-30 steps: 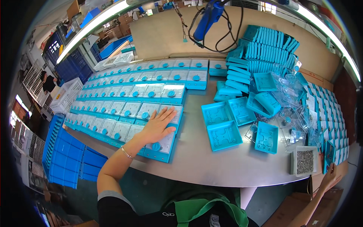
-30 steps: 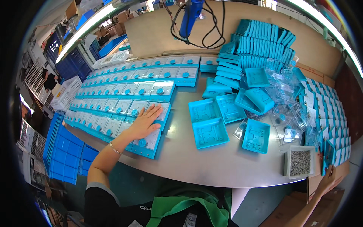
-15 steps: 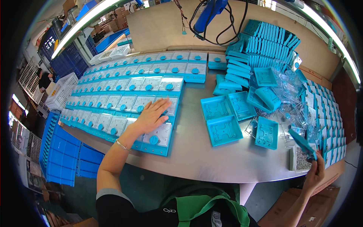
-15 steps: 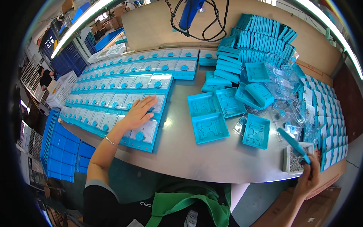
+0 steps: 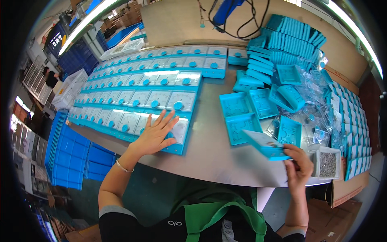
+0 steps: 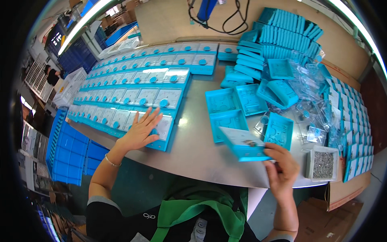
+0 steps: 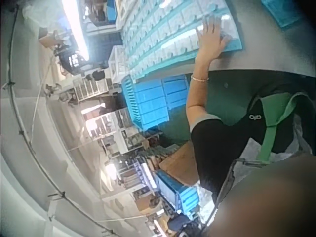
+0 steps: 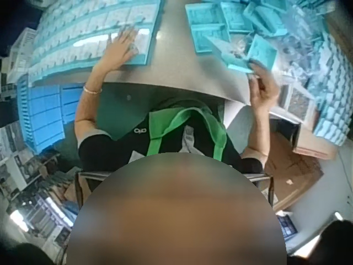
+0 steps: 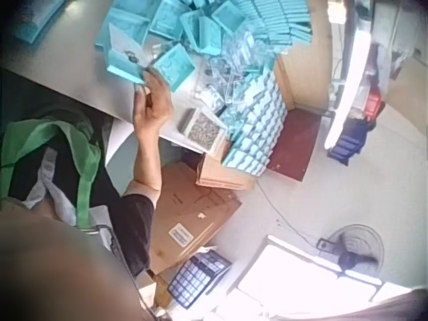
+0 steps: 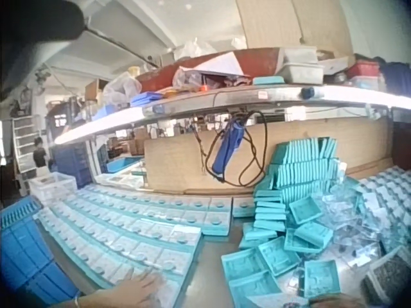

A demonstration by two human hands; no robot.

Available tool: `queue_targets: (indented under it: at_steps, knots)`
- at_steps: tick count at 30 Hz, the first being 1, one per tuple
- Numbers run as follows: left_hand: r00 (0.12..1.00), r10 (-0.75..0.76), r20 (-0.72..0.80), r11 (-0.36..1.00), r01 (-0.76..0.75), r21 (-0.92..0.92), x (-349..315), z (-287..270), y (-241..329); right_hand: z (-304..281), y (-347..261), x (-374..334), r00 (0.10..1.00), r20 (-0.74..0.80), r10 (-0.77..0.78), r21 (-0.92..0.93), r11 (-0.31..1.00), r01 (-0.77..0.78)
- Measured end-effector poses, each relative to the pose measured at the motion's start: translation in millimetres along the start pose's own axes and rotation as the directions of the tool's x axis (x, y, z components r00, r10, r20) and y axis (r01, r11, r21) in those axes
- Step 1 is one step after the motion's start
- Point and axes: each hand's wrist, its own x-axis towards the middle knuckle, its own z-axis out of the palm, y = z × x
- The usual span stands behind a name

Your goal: The worker is seen assembling analog ammeters by attaching the dial, needle, and protective cover using a screwdriver.

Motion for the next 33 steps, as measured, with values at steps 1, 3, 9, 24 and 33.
queue_targets:
  at_steps: [1,3,9,24,33]
  knots:
    - [0.989,0.018,-0.144,0.999,-0.013,0.038,-1,-3,7,8,-4,0,0.999,0.028,-0.022,-0.034,0.999,0.023]
    - [0.956,0.083,-0.28,0.996,-0.067,0.065,5,-5,23,22,-10,-1,0.994,0.07,-0.089,-0.06,0.994,0.093]
    - [0.968,0.237,-0.079,-0.452,0.038,-0.891,24,37,142,59,-11,-3,0.905,0.077,-0.419,-0.123,0.896,0.426]
    - [0.956,0.122,0.267,-0.636,0.282,-0.719,46,47,187,67,-35,37,0.945,-0.201,0.257,0.818,0.575,0.018]
    - [0.952,0.147,0.267,-0.621,0.299,-0.725,38,47,204,70,-25,19,0.926,-0.368,0.083,0.746,0.621,0.241]
